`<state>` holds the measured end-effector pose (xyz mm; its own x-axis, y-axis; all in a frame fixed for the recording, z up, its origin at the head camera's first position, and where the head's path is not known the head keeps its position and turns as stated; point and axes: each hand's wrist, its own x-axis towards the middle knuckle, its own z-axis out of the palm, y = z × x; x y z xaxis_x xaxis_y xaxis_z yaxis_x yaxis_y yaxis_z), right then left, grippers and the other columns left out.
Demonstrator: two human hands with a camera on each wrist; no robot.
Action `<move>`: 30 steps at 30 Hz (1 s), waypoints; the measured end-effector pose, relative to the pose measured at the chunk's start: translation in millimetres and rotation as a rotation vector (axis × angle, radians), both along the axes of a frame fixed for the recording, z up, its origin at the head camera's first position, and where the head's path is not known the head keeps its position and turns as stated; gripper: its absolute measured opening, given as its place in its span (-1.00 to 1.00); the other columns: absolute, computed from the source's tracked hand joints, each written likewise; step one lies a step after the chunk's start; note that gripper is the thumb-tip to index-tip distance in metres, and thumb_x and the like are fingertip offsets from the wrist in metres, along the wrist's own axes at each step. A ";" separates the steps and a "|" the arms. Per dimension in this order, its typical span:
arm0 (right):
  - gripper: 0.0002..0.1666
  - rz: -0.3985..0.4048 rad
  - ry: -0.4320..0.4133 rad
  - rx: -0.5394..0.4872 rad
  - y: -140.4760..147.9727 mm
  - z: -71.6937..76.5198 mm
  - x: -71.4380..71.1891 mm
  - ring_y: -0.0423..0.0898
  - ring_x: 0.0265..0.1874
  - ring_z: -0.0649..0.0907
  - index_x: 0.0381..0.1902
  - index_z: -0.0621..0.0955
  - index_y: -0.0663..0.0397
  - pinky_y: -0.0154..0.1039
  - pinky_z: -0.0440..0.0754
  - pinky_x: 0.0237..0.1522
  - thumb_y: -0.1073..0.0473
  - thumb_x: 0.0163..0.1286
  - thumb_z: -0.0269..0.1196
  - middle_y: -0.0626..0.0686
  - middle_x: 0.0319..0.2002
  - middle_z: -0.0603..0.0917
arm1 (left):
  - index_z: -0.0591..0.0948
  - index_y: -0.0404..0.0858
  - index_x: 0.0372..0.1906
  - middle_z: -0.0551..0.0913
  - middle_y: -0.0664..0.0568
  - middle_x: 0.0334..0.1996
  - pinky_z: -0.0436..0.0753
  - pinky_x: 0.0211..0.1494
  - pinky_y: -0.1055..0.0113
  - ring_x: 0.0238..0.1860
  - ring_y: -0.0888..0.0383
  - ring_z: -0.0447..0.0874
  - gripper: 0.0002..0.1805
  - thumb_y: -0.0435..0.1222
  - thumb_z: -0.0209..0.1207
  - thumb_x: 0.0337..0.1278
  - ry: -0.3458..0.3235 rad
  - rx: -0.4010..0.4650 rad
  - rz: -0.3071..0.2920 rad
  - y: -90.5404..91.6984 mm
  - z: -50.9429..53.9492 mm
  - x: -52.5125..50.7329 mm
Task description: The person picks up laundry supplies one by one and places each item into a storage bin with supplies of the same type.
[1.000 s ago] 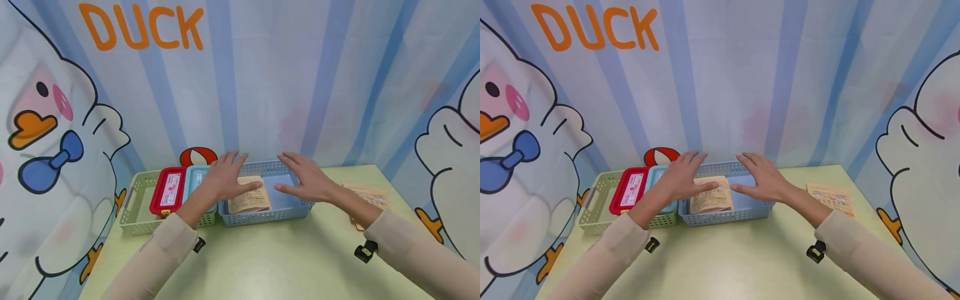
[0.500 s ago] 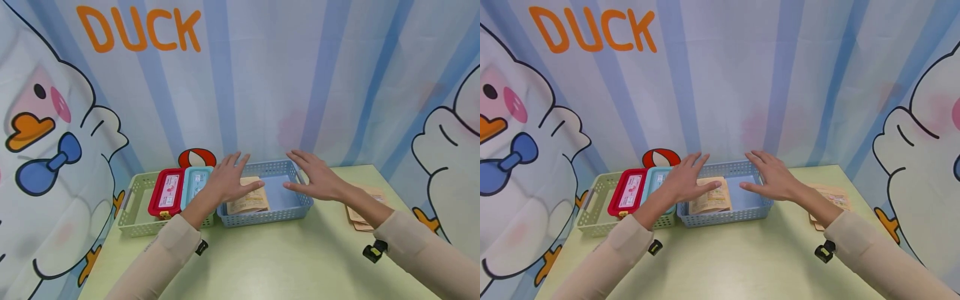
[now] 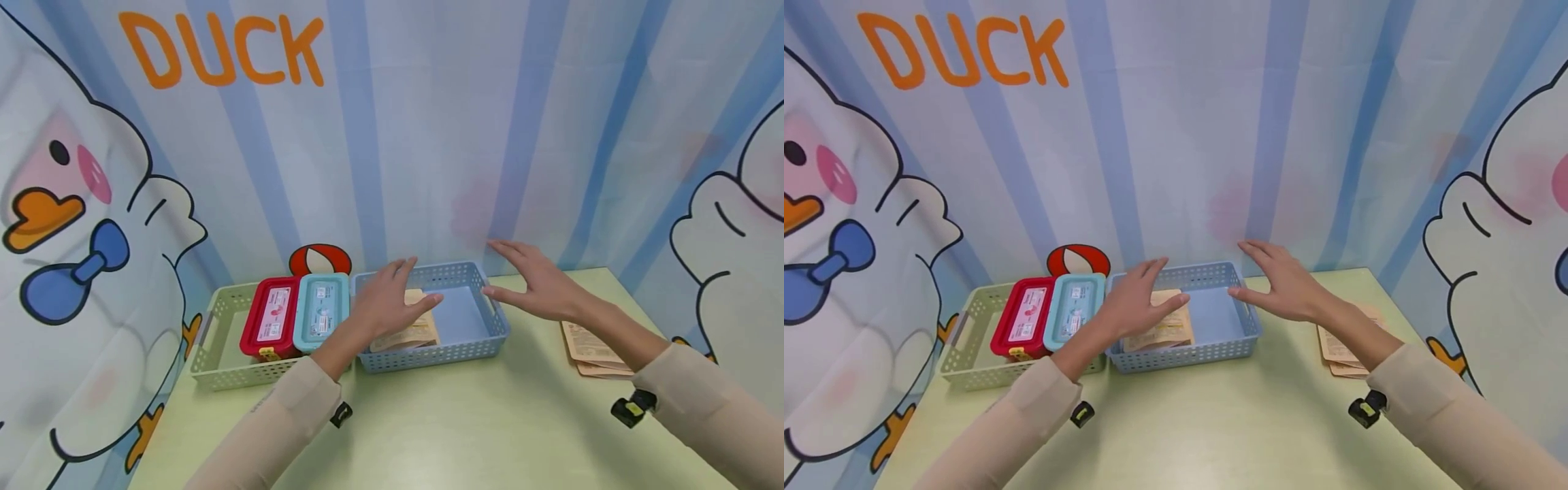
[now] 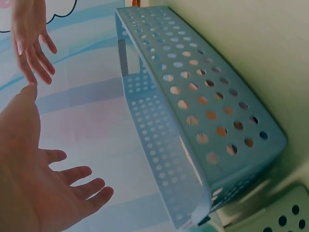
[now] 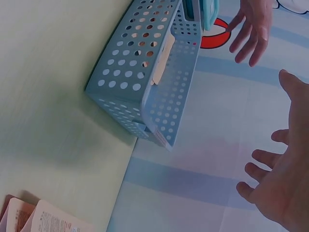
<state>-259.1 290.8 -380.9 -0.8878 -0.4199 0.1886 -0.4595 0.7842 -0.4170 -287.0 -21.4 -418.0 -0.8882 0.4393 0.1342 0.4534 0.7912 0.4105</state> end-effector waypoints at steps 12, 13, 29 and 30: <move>0.00 -0.042 -0.026 -0.038 19.6 0.0 5.6 0.41 0.60 0.14 0.72 0.12 -0.01 0.59 0.20 0.38 -0.23 0.55 0.26 0.30 0.65 0.14 | 0.06 0.00 0.74 0.18 -0.08 0.65 0.50 0.42 -0.21 0.58 -0.14 0.27 0.05 0.50 -0.09 0.37 -0.061 0.072 -0.052 28.5 -21.3 9.7; 0.01 -0.047 -0.029 -0.036 21.5 -0.3 6.2 0.41 0.59 0.14 0.73 0.12 -0.01 0.59 0.20 0.37 -0.24 0.55 0.25 0.31 0.65 0.14 | 0.06 0.01 0.74 0.17 -0.09 0.66 0.50 0.41 -0.22 0.58 -0.15 0.28 0.04 0.49 -0.08 0.38 -0.070 0.092 -0.055 31.4 -22.0 10.7; -0.04 -0.105 -0.085 -0.176 50.9 8.9 4.7 0.39 0.53 0.26 0.72 0.09 0.12 0.43 0.27 0.42 -0.15 0.63 0.21 0.36 0.61 0.21 | 0.27 0.01 0.66 0.46 0.00 0.49 0.60 0.35 -0.02 0.45 -0.03 0.50 -0.18 0.33 -0.02 0.53 -0.342 0.636 -0.056 83.0 -10.1 21.1; -0.04 -0.111 -0.087 -0.183 52.6 9.2 4.3 0.39 0.53 0.26 0.71 0.09 0.14 0.42 0.27 0.42 -0.14 0.63 0.21 0.36 0.60 0.21 | 0.27 0.01 0.66 0.47 0.02 0.48 0.59 0.36 -0.02 0.45 -0.03 0.50 -0.18 0.33 -0.03 0.53 -0.349 0.646 -0.051 86.4 -9.2 21.9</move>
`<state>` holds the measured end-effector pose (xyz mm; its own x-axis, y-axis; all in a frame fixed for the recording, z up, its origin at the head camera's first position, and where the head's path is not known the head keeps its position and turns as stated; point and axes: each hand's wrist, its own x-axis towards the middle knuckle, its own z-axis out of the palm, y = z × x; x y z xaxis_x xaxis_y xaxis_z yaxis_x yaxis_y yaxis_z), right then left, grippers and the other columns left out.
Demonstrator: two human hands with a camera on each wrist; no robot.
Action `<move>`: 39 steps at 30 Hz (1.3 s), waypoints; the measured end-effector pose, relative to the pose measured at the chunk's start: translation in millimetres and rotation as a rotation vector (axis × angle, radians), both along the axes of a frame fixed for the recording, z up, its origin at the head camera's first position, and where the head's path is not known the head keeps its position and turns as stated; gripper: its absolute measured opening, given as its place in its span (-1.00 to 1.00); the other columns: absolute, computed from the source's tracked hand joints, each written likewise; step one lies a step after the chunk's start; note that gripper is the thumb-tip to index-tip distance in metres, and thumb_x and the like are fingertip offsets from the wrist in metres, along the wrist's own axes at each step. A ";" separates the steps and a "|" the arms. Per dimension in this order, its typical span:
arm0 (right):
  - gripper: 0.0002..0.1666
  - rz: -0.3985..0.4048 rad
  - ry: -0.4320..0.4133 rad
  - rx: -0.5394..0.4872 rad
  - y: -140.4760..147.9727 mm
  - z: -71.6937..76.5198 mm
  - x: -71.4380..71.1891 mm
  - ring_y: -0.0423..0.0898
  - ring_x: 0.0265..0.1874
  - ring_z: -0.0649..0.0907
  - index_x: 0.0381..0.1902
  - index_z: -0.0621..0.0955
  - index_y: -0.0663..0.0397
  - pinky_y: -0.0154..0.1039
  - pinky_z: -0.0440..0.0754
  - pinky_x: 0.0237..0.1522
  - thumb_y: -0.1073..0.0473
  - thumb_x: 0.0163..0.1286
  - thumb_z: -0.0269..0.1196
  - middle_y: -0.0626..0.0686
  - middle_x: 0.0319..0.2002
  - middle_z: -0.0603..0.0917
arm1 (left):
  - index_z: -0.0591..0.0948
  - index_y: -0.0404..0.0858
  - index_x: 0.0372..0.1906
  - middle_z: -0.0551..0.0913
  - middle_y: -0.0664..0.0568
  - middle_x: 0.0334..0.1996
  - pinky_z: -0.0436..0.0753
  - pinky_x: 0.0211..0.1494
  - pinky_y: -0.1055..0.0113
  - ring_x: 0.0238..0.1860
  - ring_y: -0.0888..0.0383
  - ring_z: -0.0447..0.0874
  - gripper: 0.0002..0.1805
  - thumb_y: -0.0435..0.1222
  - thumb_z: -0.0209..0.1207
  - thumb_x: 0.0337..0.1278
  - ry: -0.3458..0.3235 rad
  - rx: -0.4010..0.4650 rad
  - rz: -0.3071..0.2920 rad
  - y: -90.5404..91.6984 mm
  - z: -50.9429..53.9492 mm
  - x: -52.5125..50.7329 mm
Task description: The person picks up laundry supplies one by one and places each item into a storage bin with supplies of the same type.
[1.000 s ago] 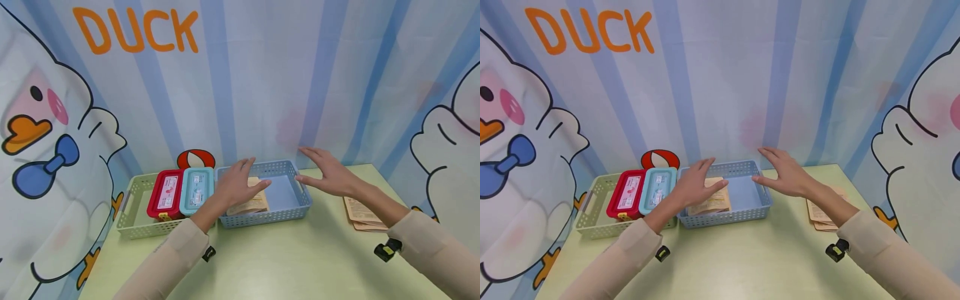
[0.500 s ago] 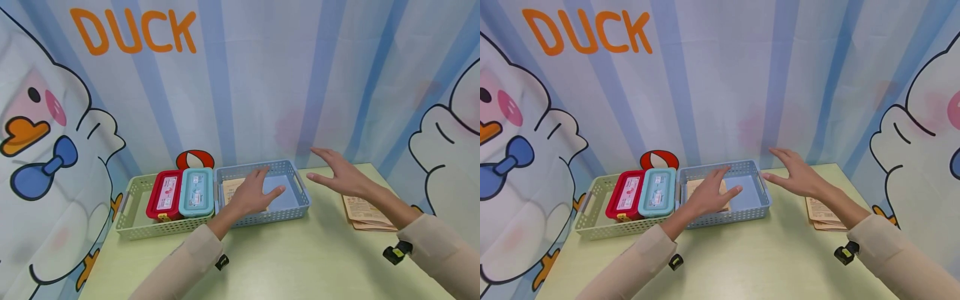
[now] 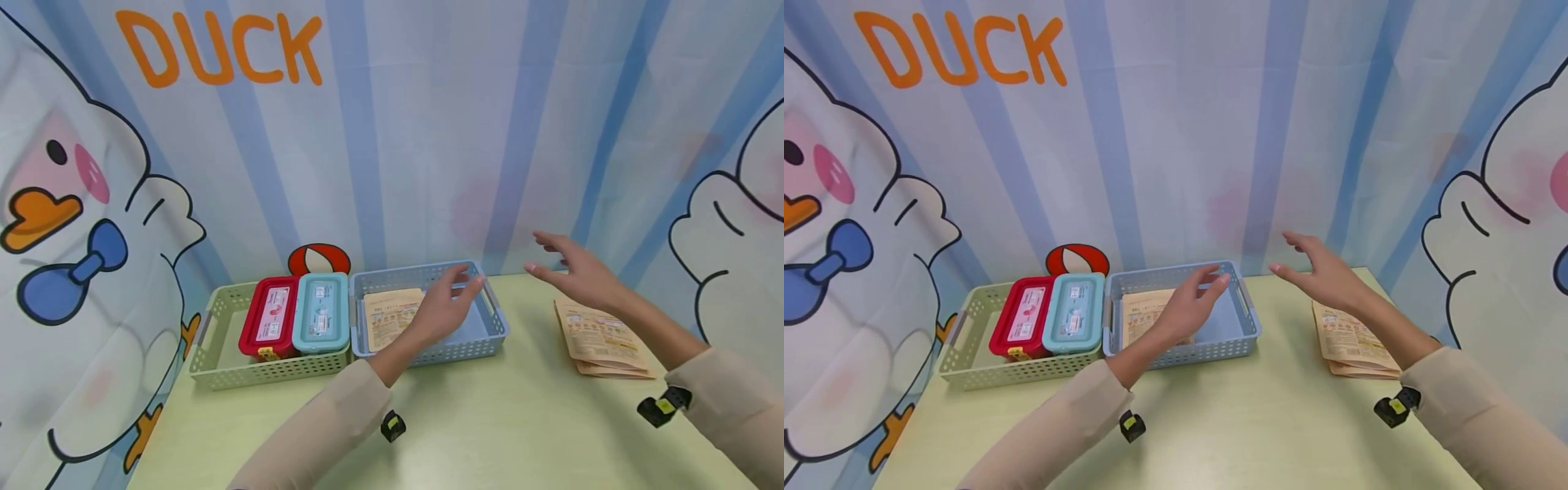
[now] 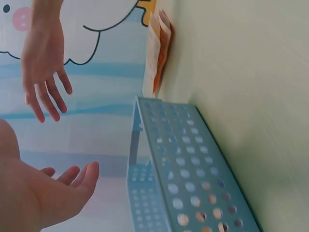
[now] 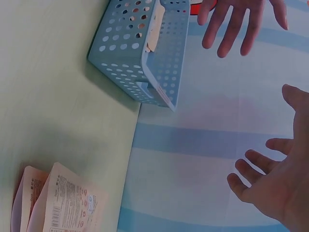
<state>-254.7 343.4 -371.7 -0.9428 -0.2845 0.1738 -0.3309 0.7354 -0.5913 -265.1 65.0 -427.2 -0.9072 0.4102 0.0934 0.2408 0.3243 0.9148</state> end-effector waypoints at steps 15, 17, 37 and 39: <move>-0.08 -0.119 -0.036 -0.018 44.0 -15.5 -7.7 0.49 0.48 0.28 0.68 0.08 0.32 0.50 0.34 0.33 -0.15 0.69 0.09 0.49 0.54 0.22 | 0.35 0.00 0.62 0.58 0.11 0.38 0.55 0.39 0.15 0.38 0.10 0.57 -0.28 0.25 -0.04 0.58 -0.087 0.084 -0.070 51.4 -12.9 15.9; -0.08 -0.135 -0.048 -0.016 49.6 -19.2 -8.0 0.51 0.46 0.29 0.67 0.08 0.34 0.52 0.34 0.29 -0.17 0.70 0.07 0.51 0.54 0.23 | 0.37 -0.01 0.61 0.59 0.11 0.37 0.55 0.38 0.17 0.38 0.13 0.57 -0.28 0.24 -0.03 0.58 -0.097 0.097 -0.083 60.8 -13.1 17.3; 0.09 -0.291 -0.243 -0.051 90.8 -58.9 -7.8 0.62 0.45 0.20 0.58 0.05 0.61 0.52 0.30 0.32 -0.34 0.70 -0.10 0.65 0.52 0.10 | 0.29 -0.12 0.64 0.40 -0.03 0.53 0.57 0.40 0.02 0.48 -0.08 0.44 -0.26 0.23 -0.23 0.67 -0.388 0.146 -0.226 112.9 -58.6 37.3; 0.10 -0.317 -0.256 -0.057 96.0 -65.1 -6.2 0.63 0.44 0.19 0.57 0.05 0.63 0.53 0.30 0.31 -0.36 0.70 -0.11 0.65 0.51 0.10 | 0.30 -0.13 0.63 0.41 -0.11 0.52 0.56 0.41 -0.04 0.49 -0.15 0.43 -0.26 0.23 -0.22 0.67 -0.431 0.174 -0.204 117.4 -67.3 36.8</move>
<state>-260.9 439.4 -436.8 -0.9970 0.0307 -0.0711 0.0705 0.7406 -0.6682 -228.3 182.4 -494.5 -0.7817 0.5944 -0.1888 -0.1277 0.1438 0.9813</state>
